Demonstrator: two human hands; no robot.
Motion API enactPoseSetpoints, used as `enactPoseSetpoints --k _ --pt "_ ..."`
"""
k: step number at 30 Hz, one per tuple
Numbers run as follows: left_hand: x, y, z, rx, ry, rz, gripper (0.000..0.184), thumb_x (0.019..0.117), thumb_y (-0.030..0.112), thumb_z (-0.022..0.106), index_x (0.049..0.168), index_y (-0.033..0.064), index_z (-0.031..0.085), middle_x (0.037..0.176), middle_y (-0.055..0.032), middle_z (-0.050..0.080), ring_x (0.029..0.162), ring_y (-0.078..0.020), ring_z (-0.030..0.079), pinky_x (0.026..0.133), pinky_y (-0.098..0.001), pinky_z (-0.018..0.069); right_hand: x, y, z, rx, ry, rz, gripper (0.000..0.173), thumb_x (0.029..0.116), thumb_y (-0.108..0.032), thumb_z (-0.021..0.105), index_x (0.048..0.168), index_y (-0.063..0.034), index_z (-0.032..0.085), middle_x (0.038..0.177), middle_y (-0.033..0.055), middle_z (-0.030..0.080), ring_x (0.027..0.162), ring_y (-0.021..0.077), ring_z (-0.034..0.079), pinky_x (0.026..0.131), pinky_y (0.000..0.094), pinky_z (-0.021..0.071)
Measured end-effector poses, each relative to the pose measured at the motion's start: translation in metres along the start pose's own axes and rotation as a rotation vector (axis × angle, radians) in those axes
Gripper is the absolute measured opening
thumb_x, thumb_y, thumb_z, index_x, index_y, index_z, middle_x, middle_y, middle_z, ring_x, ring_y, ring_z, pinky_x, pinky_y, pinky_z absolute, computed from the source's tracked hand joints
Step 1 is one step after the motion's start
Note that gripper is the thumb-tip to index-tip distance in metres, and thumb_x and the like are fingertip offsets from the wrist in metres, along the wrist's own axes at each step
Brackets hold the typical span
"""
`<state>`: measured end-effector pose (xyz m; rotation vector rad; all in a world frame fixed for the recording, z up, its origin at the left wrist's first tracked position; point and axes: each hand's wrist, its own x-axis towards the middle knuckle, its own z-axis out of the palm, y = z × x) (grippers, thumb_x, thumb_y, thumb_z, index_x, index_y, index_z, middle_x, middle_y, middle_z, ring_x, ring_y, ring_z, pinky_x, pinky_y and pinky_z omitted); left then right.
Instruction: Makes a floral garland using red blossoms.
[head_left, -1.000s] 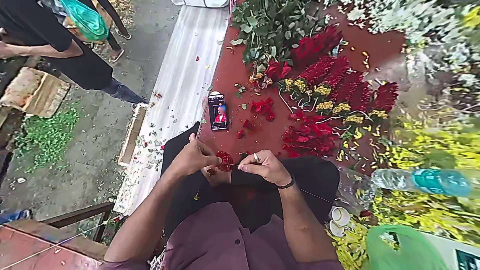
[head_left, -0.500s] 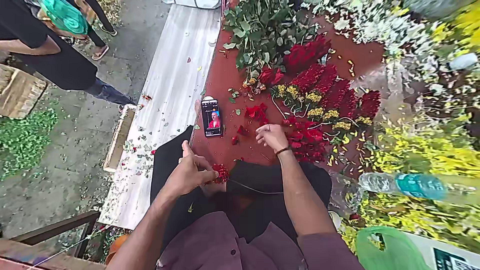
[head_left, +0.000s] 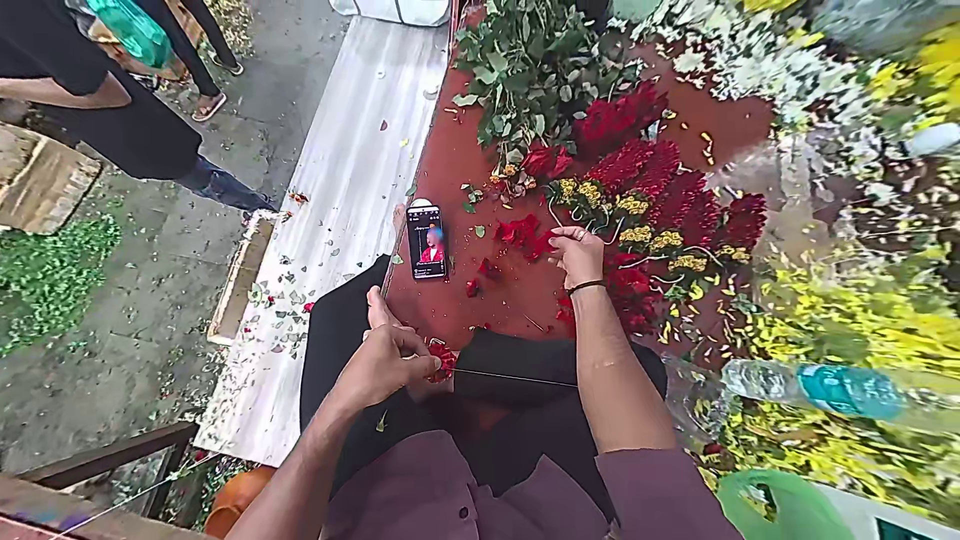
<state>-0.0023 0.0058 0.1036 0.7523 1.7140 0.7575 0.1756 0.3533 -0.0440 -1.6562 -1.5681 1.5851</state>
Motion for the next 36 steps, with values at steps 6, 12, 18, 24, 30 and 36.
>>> enactPoseSetpoints --k 6,12,18,24,30,36 --pt "-0.007 0.008 0.010 -0.027 -0.020 0.024 0.018 0.0892 0.030 0.077 0.080 0.0137 0.076 0.076 0.0062 0.067 0.064 -0.0034 0.057 0.060 -0.0254 0.0489 -0.054 -0.027 -0.012 0.053 -0.156 -0.091 0.058 0.0834 0.002 0.077 0.137 -0.0091 0.059 0.106 0.0115 0.071 0.067 0.0182 0.066 0.051 0.0315 0.0552" --pt "-0.013 0.005 0.014 -0.015 -0.035 0.009 0.020 0.0895 0.030 0.077 0.080 0.0130 0.075 0.074 0.0059 0.065 0.061 -0.0035 0.054 0.058 -0.0260 0.0463 -0.108 -0.030 -0.008 0.187 -0.232 -0.117 0.023 0.0879 0.002 0.075 0.111 -0.0023 0.071 0.094 0.0075 0.074 0.067 0.0148 0.068 0.059 0.0314 0.0606" --pt "-0.015 0.007 0.011 0.023 -0.007 0.001 0.020 0.0888 0.032 0.078 0.080 0.0132 0.075 0.074 0.0049 0.065 0.063 -0.0042 0.056 0.060 -0.0262 0.0479 -0.110 -0.012 -0.002 0.160 -0.297 -0.148 0.016 0.0925 0.000 0.070 0.108 -0.0037 0.074 0.095 0.0062 0.074 0.065 0.0131 0.065 0.054 0.0303 0.0564" --pt "-0.010 0.007 0.018 0.002 0.013 -0.011 0.020 0.0886 0.030 0.078 0.079 0.0129 0.074 0.069 0.0062 0.063 0.059 -0.0036 0.053 0.056 -0.0252 0.0457 -0.108 -0.005 -0.001 0.223 -0.361 -0.163 0.023 0.0942 0.005 0.054 0.103 -0.0004 0.075 0.101 0.0093 0.075 0.065 0.0157 0.066 0.060 0.0329 0.0598" --pt "-0.009 0.009 0.015 -0.002 0.041 -0.023 0.020 0.0892 0.031 0.078 0.080 0.0132 0.075 0.071 0.0060 0.066 0.060 -0.0037 0.057 0.058 -0.0259 0.0488 -0.107 -0.004 -0.001 0.090 -0.381 -0.312 0.036 0.0804 0.015 0.065 0.109 -0.0036 0.076 0.107 0.0086 0.075 0.078 0.0166 0.069 0.071 0.0360 0.0606" --pt "-0.010 0.006 0.013 -0.051 0.102 -0.052 0.021 0.0895 0.032 0.078 0.082 0.0121 0.077 0.067 0.0038 0.068 0.058 -0.0061 0.060 0.058 -0.0296 0.0519 -0.117 -0.007 0.007 -0.010 -0.322 -0.442 0.017 0.0900 -0.004 0.074 0.106 -0.0092 0.078 0.107 0.0030 0.075 0.081 0.0152 0.072 0.074 0.0360 0.0631"
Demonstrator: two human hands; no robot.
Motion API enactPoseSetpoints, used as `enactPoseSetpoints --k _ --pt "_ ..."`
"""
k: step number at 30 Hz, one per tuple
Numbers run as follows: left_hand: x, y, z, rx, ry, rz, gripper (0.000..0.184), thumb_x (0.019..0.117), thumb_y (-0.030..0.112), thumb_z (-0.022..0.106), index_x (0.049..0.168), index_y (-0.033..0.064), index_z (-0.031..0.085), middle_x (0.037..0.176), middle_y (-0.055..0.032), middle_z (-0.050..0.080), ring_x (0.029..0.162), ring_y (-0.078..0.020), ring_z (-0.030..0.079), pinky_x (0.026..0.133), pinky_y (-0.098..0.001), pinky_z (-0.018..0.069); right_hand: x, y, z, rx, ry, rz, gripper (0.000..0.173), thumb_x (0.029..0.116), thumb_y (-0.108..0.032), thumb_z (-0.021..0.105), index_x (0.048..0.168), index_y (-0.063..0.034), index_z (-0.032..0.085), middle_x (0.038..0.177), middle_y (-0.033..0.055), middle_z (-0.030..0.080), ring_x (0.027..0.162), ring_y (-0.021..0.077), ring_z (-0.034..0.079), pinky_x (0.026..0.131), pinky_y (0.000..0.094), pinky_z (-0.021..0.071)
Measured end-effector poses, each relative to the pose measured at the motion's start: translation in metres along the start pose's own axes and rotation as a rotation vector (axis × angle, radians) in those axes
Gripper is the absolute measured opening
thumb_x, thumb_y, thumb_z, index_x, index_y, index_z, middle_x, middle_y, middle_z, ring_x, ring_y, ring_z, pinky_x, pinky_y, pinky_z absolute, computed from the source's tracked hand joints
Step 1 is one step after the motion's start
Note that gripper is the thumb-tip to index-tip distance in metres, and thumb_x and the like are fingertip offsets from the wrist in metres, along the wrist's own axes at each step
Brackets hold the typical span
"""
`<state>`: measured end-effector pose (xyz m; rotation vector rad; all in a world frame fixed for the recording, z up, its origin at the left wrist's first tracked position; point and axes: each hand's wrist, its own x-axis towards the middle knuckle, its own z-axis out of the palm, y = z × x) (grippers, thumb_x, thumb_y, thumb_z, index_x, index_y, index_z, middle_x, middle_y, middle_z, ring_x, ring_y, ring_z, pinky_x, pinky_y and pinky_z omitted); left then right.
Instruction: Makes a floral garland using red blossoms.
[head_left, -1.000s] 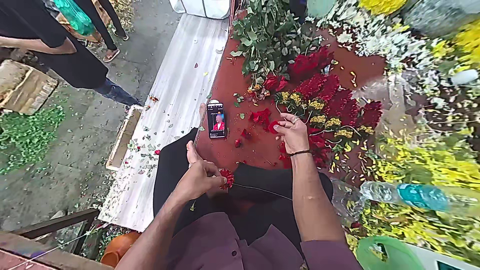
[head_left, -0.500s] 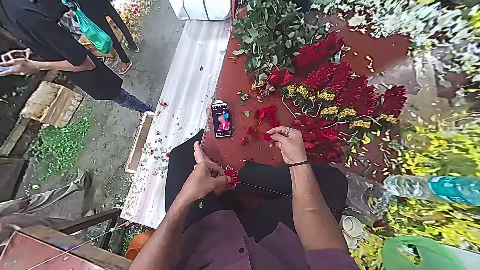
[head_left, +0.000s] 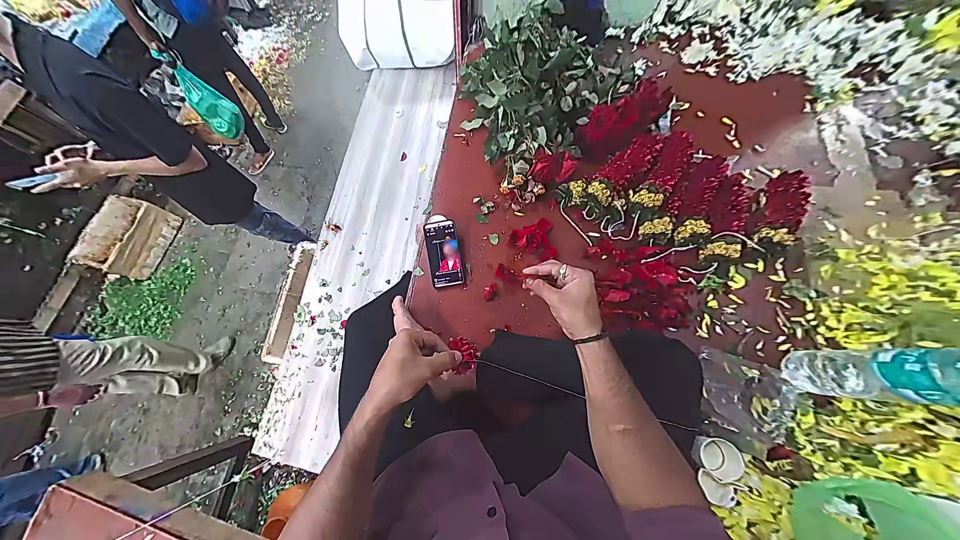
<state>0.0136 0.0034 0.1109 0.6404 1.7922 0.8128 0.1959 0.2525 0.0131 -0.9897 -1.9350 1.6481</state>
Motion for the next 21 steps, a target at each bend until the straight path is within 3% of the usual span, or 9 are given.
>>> enactPoseSetpoints --k 3,7,9,12,17,21 --pt "0.000 -0.003 0.000 -0.016 0.011 0.007 0.021 0.0898 0.031 0.078 0.083 0.0113 0.077 0.068 0.0026 0.070 0.059 -0.0072 0.063 0.060 -0.0304 0.0547 -0.005 -0.013 0.008 0.023 0.022 -0.027 0.013 0.0908 -0.008 0.073 0.103 -0.0089 0.077 0.101 0.0029 0.076 0.078 0.0139 0.071 0.072 0.0343 0.0624" --pt "0.003 -0.006 0.001 0.007 0.028 0.001 0.021 0.0893 0.032 0.078 0.081 0.0123 0.077 0.070 0.0023 0.070 0.062 -0.0083 0.064 0.062 -0.0327 0.0549 -0.014 -0.032 0.022 0.081 0.095 -0.044 0.015 0.0844 -0.005 0.075 0.099 -0.0079 0.073 0.090 0.0040 0.073 0.069 0.0148 0.067 0.062 0.0329 0.0592" --pt "0.004 -0.007 0.001 0.016 0.040 -0.001 0.020 0.0895 0.032 0.078 0.081 0.0130 0.077 0.070 0.0028 0.070 0.061 -0.0081 0.064 0.062 -0.0329 0.0548 -0.019 -0.041 0.027 0.157 0.121 -0.022 0.033 0.0787 -0.002 0.077 0.108 -0.0085 0.064 0.090 0.0057 0.072 0.070 0.0177 0.068 0.059 0.0345 0.0586" --pt "0.007 -0.005 0.001 0.027 0.064 -0.022 0.021 0.0895 0.032 0.078 0.081 0.0133 0.077 0.069 0.0035 0.070 0.060 -0.0073 0.063 0.061 -0.0324 0.0538 -0.029 -0.058 0.032 0.255 0.102 0.044 0.058 0.0741 0.003 0.079 0.125 -0.0095 0.054 0.090 0.0073 0.073 0.074 0.0203 0.071 0.063 0.0363 0.0613" --pt "0.012 0.001 0.003 0.043 0.101 -0.078 0.023 0.0912 0.035 0.077 0.085 0.0132 0.079 0.074 0.0027 0.072 0.067 -0.0066 0.065 0.068 -0.0330 0.0551 -0.058 -0.085 0.045 0.424 0.010 0.178 0.060 0.0731 0.006 0.079 0.126 -0.0044 0.053 0.079 0.0128 0.072 0.066 0.0233 0.071 0.061 0.0358 0.0617" --pt "0.015 0.008 0.008 0.007 0.088 -0.065 0.014 0.0962 0.023 0.073 0.099 0.0118 0.081 0.090 0.0012 0.078 0.081 -0.0059 0.072 0.079 -0.0303 0.0597 -0.076 -0.083 0.065 0.480 -0.103 0.282 0.059 0.0748 0.005 0.080 0.127 0.0006 0.052 0.075 0.0141 0.071 0.062 0.0227 0.070 0.057 0.0334 0.0604"
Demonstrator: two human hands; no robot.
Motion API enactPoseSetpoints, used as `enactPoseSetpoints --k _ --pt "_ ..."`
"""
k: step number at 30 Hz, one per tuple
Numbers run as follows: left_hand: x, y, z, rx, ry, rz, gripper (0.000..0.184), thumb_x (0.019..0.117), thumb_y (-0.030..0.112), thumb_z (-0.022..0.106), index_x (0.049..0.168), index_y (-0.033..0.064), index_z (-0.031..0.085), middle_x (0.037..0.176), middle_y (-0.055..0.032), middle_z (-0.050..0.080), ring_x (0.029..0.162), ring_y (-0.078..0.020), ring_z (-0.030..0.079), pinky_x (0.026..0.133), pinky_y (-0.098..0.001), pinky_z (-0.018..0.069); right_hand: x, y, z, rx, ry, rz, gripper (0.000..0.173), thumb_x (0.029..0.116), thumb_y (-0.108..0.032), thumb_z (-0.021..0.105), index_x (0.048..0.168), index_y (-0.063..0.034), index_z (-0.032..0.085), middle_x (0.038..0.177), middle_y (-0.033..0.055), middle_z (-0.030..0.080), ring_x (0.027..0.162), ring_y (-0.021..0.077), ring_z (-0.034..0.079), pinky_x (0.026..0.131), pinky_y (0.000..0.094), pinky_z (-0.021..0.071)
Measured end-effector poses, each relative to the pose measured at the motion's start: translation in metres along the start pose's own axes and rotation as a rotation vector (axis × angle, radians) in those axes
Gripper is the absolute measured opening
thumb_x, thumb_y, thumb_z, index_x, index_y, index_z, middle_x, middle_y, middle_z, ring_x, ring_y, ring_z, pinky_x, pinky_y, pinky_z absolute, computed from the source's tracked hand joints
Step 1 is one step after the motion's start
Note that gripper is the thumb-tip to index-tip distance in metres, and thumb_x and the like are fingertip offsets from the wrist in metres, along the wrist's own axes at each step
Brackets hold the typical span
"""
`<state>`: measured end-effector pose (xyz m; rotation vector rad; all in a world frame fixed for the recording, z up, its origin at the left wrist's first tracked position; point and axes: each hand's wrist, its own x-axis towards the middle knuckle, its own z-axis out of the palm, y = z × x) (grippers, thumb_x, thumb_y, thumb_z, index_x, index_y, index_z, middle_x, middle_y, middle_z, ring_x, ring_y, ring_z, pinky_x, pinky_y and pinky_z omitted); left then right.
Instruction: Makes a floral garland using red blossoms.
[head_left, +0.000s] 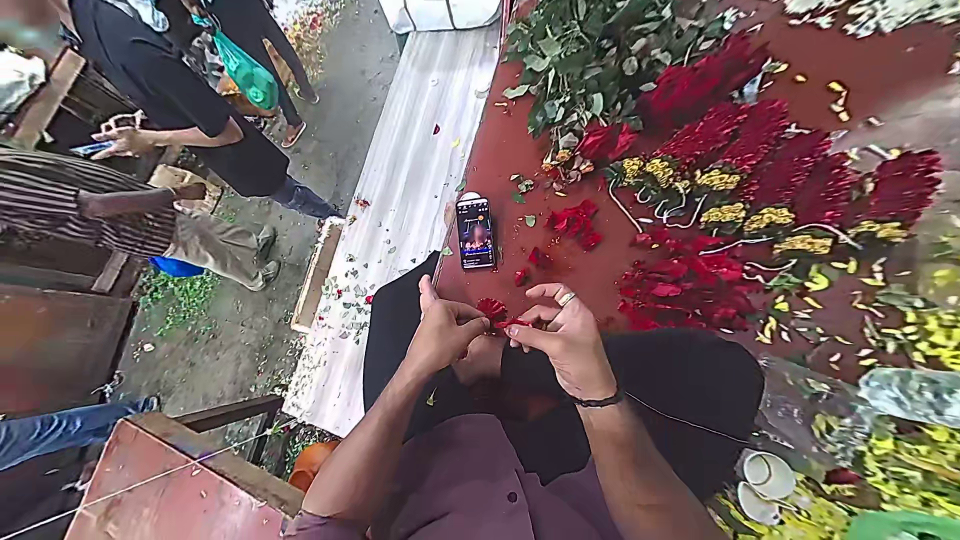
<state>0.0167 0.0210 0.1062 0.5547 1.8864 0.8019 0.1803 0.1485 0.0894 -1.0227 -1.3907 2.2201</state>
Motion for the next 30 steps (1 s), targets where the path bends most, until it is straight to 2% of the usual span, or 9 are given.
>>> enactPoseSetpoints --k 4,10,14,18,20,21,23,26,30 --pt "0.001 0.006 0.002 -0.006 -0.057 0.043 0.021 0.0900 0.013 0.069 0.108 0.0094 0.079 0.099 -0.0013 0.078 0.087 -0.0067 0.072 0.081 -0.0307 0.0591 0.007 0.016 0.004 -0.080 0.065 0.077 0.060 0.0737 0.005 0.082 0.125 0.0006 0.052 0.075 0.0129 0.071 0.056 0.0215 0.068 0.048 0.0312 0.0575" --pt "0.004 0.001 0.005 -0.014 -0.053 0.131 0.016 0.0911 0.026 0.078 0.094 0.0097 0.080 0.082 0.0007 0.074 0.071 -0.0059 0.066 0.070 -0.0283 0.0568 0.013 0.029 -0.003 -0.250 0.033 0.117 0.074 0.0682 -0.012 0.091 0.131 -0.0048 0.053 0.067 0.0009 0.061 0.052 0.0103 0.053 0.048 0.0266 0.0463" --pt "0.005 0.004 0.001 -0.006 -0.038 0.033 0.011 0.0907 0.020 0.076 0.089 0.0094 0.079 0.083 -0.0005 0.076 0.075 -0.0072 0.071 0.074 -0.0313 0.0598 0.015 0.029 -0.014 -0.442 -0.121 0.147 0.092 0.0645 -0.018 0.093 0.144 -0.0080 0.048 0.081 0.0020 0.061 0.069 0.0138 0.058 0.065 0.0326 0.0523" --pt "0.006 0.004 -0.008 0.108 0.041 -0.046 0.014 0.0856 0.028 0.077 0.082 0.0147 0.079 0.075 0.0030 0.073 0.070 -0.0075 0.068 0.069 -0.0365 0.0574 0.011 0.022 -0.014 -0.668 0.000 -0.069 0.075 0.0738 -0.028 0.084 0.143 -0.0193 0.056 0.104 0.0028 0.063 0.089 0.0193 0.060 0.075 0.0436 0.0521" --pt "0.010 0.002 -0.013 0.135 0.071 -0.076 0.015 0.0835 0.031 0.079 0.080 0.0167 0.079 0.072 0.0033 0.072 0.068 -0.0086 0.067 0.068 -0.0396 0.0566 0.013 0.026 -0.016 -0.699 -0.102 -0.087 0.079 0.0784 -0.036 0.083 0.149 -0.0224 0.051 0.129 0.0034 0.063 0.112 0.0203 0.063 0.094 0.0487 0.0550" --pt "0.012 0.001 -0.016 0.142 0.082 -0.087 0.015 0.0826 0.031 0.080 0.079 0.0172 0.079 0.072 0.0029 0.072 0.069 -0.0097 0.067 0.069 -0.0412 0.0563 0.014 0.029 -0.017 -0.665 -0.171 -0.058 0.076 0.0814 -0.038 0.081 0.149 -0.0206 0.052 0.131 0.0031 0.064 0.111 0.0179 0.065 0.094 0.0453 0.0572" --pt "0.016 0.001 -0.021 0.142 0.101 -0.099 0.015 0.0818 0.032 0.080 0.077 0.0168 0.079 0.074 0.0016 0.071 0.070 -0.0117 0.066 0.069 -0.0427 0.0555 0.016 0.036 -0.017 -0.518 -0.203 -0.036 0.046 0.0871 -0.032 0.077 0.128 -0.0118 0.069 0.106 0.0019 0.074 0.084 0.0118 0.071 0.075 0.0332 0.0616" --pt "0.020 -0.002 -0.027 0.124 0.112 -0.117 0.019 0.0833 0.032 0.081 0.076 0.0149 0.077 0.069 0.0006 0.068 0.067 -0.0132 0.064 0.066 -0.0432 0.0529 0.018 0.029 -0.020 -0.510 -0.149 -0.099 0.014 0.0927 -0.024 0.072 0.092 -0.0115 0.078 0.086 -0.0027 0.074 0.075 0.0044 0.068 0.071 0.0258 0.0582" --pt "0.019 0.009 -0.020 0.319 0.149 -0.088 0.021 0.0845 0.036 0.076 0.076 0.0175 0.076 0.069 0.0018 0.068 0.069 -0.0155 0.065 0.070 -0.0502 0.0529 0.015 0.025 -0.022 -0.525 -0.363 -0.132 0.015 0.0923 -0.025 0.069 0.091 -0.0136 0.079 0.087 -0.0046 0.074 0.078 0.0017 0.067 0.073 0.0242 0.0569"
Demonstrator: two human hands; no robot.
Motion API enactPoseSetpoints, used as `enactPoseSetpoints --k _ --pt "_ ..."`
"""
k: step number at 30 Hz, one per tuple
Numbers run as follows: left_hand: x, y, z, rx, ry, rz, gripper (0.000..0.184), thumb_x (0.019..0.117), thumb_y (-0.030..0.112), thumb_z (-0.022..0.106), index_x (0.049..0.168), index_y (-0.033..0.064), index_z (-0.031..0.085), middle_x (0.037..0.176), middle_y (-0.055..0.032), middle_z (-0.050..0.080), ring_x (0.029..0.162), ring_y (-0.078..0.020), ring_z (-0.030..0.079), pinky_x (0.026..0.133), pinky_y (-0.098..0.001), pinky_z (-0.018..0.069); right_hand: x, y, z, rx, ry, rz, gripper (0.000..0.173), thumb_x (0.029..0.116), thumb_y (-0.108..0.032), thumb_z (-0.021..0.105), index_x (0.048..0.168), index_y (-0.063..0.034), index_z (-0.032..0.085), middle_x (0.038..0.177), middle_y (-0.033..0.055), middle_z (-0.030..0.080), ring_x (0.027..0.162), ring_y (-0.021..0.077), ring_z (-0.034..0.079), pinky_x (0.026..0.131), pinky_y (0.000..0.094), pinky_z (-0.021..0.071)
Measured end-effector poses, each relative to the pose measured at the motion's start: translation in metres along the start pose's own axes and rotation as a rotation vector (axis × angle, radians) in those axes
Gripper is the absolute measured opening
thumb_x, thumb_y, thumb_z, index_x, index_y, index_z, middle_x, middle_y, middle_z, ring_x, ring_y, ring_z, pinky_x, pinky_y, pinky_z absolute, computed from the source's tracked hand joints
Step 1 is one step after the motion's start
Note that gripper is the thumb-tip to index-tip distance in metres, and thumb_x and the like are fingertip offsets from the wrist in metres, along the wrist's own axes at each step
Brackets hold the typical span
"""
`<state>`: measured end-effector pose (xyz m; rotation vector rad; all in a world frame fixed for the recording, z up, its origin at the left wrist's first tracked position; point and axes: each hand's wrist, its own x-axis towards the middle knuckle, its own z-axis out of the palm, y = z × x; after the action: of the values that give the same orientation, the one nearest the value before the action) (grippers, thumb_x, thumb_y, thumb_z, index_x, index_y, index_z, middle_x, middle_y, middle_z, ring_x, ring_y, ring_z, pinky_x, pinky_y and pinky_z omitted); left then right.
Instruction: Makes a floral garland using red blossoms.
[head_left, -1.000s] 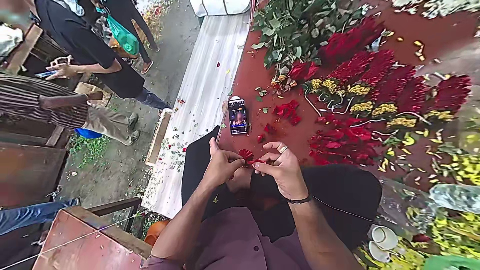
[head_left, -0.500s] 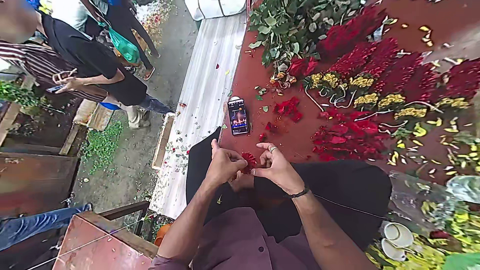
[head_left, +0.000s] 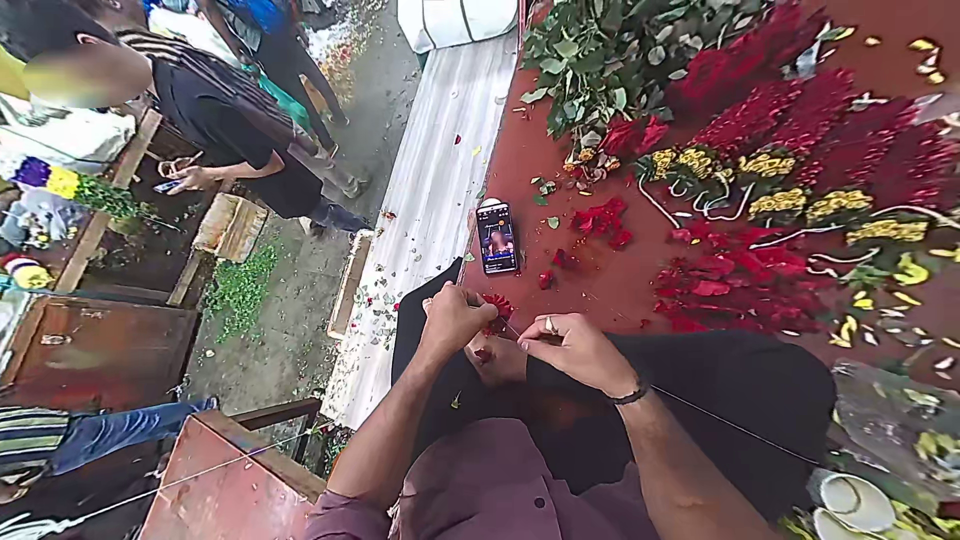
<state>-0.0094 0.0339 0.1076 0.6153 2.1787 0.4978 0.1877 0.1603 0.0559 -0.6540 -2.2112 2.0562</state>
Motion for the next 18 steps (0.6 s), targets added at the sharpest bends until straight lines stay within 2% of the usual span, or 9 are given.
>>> enactPoseSetpoints --k 1,3,5,7,8,10,12,14,18 --pt "-0.004 0.009 0.001 0.134 0.007 0.026 0.021 0.0848 0.038 0.074 0.078 0.0190 0.077 0.072 0.0018 0.069 0.075 -0.0172 0.067 0.079 -0.0542 0.0529 -0.002 -0.003 0.001 0.044 -0.022 -0.044 0.014 0.0927 -0.023 0.069 0.092 -0.0123 0.078 0.088 -0.0038 0.073 0.079 0.0023 0.067 0.073 0.0233 0.0568" --pt "-0.018 0.032 0.002 0.408 -0.065 0.097 0.023 0.0860 0.038 0.069 0.081 0.0169 0.076 0.081 -0.0027 0.071 0.093 -0.0260 0.068 0.103 -0.0669 0.0383 -0.004 -0.012 -0.003 0.114 0.012 -0.136 0.013 0.0927 -0.019 0.069 0.092 -0.0101 0.078 0.087 -0.0025 0.073 0.080 0.0046 0.067 0.072 0.0240 0.0576" --pt "-0.037 0.059 -0.001 0.567 -0.263 0.231 0.022 0.0885 0.034 0.071 0.084 0.0132 0.075 0.086 -0.0077 0.072 0.097 -0.0321 0.067 0.106 -0.0728 0.0315 -0.005 -0.017 -0.015 0.151 0.041 -0.203 0.010 0.0918 -0.017 0.072 0.092 -0.0088 0.079 0.086 -0.0016 0.072 0.081 0.0068 0.068 0.073 0.0251 0.0586" --pt "-0.047 0.081 -0.009 0.468 -0.482 0.455 0.014 0.0896 0.025 0.074 0.087 0.0109 0.076 0.086 -0.0071 0.071 0.090 -0.0269 0.067 0.097 -0.0662 0.0432 -0.003 -0.012 -0.027 0.265 0.008 -0.237 0.006 0.0903 -0.012 0.075 0.092 -0.0067 0.079 0.085 -0.0009 0.070 0.080 0.0071 0.067 0.073 0.0244 0.0590" --pt "-0.046 0.087 -0.011 0.321 -0.536 0.581 0.012 0.0895 0.022 0.075 0.089 0.0105 0.078 0.084 -0.0038 0.072 0.082 -0.0184 0.068 0.082 -0.0513 0.0538 -0.003 -0.008 -0.031 0.371 -0.009 -0.228 0.003 0.0894 -0.009 0.075 0.091 -0.0076 0.078 0.086 -0.0022 0.070 0.079 0.0052 0.066 0.074 0.0236 0.0587" --pt "-0.035 0.095 -0.009 -0.070 -0.579 0.666 0.011 0.0921 0.016 0.072 0.090 0.0057 0.077 0.083 -0.0014 0.073 0.074 -0.0065 0.065 0.069 -0.0298 0.0560 -0.009 -0.001 -0.033 0.554 0.037 -0.120 0.011 0.0910 -0.010 0.069 0.088 -0.0160 0.078 0.084 -0.0095 0.073 0.078 -0.0026 0.065 0.074 0.0191 0.0568" --pt "-0.024 0.103 -0.006 -0.256 -0.486 0.604 0.015 0.0963 0.017 0.071 0.092 0.0037 0.076 0.081 -0.0031 0.073 0.070 -0.0080 0.068 0.066 -0.0297 0.0597 -0.016 0.003 -0.028 0.636 0.095 -0.015 0.014 0.1007 -0.014 0.058 0.093 -0.0142 0.070 0.081 -0.0096 0.067 0.073 -0.0047 0.061 0.069 0.0147 0.0532" --pt "-0.016 0.106 0.000 -0.184 -0.247 0.560 0.019 0.0981 0.026 0.070 0.091 0.0086 0.075 0.076 -0.0009 0.069 0.066 -0.0104 0.065 0.063 -0.0344 0.0572 -0.008 0.010 -0.018 0.823 0.041 -0.084 0.008 0.0968 -0.017 0.068 0.097 -0.0134 0.075 0.080 -0.0045 0.071 0.063 -0.0009 0.060 0.058 0.0169 0.0489" --pt "0.000 0.092 0.014 0.153 0.166 0.483 0.021 0.0946 0.032 0.065 0.090 0.0151 0.077 0.089 0.0007 0.071 0.096 -0.0197 0.066 0.087 -0.0515 0.0527 0.003 0.003 -0.010 0.754 0.106 -0.204 0.015 0.0956 -0.007 0.066 0.100 -0.0029 0.080 0.077 0.0040 0.074 0.059 0.0027 0.060 0.053 0.0186 0.0489"
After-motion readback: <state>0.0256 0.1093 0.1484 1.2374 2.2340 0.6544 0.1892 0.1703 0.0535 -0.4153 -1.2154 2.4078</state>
